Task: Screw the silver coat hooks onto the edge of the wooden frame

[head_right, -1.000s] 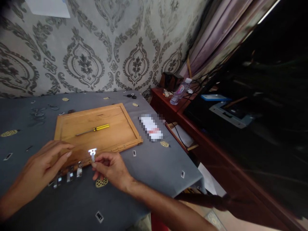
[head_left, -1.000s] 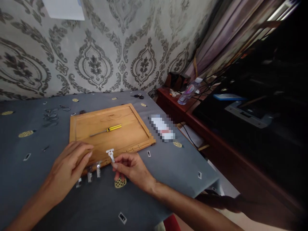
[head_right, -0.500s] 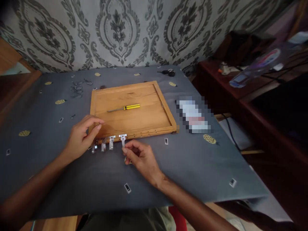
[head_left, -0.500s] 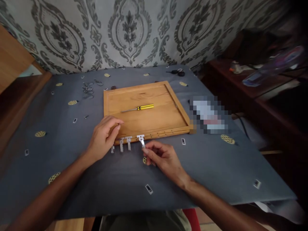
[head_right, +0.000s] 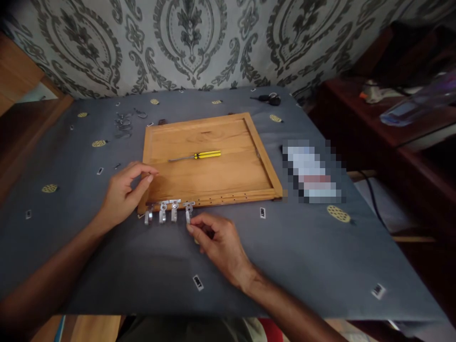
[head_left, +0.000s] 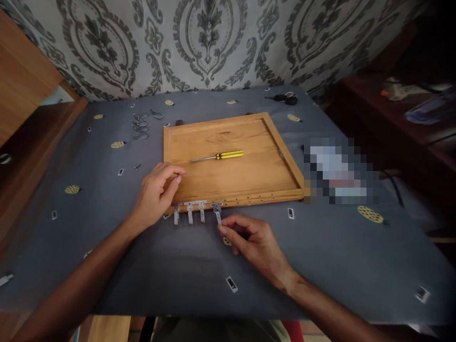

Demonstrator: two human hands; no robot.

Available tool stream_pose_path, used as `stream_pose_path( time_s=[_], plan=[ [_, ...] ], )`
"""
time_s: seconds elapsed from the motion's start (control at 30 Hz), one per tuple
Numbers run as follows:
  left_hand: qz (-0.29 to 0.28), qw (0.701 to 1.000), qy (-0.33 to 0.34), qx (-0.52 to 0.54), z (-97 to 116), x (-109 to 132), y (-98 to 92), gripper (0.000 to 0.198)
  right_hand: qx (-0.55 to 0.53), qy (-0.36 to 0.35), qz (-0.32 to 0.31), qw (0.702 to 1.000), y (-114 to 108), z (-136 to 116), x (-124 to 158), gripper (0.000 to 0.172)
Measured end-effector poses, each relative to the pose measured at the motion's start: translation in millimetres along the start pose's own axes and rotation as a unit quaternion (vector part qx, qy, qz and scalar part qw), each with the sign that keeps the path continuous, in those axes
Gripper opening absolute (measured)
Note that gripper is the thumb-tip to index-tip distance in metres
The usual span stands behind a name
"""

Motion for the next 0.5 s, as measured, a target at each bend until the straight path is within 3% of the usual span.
stream_pose_path(
  time_s=[0.5],
  plan=[
    [-0.040,0.999,-0.016,-0.002,1.2,0.6,1.8,0.015,0.005,-0.006,0.004,1.000,-0.2,0.5,0.2,0.018]
  ],
)
Point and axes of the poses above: each hand's wrist, its own x-axis away from the middle knuckle, its own y-axis out of the palm, z = x × y, the point moved 3 cm from there along -x, towards the middle knuckle, and after that the axes turned 1 degree about -x, right-handed, at the moved point
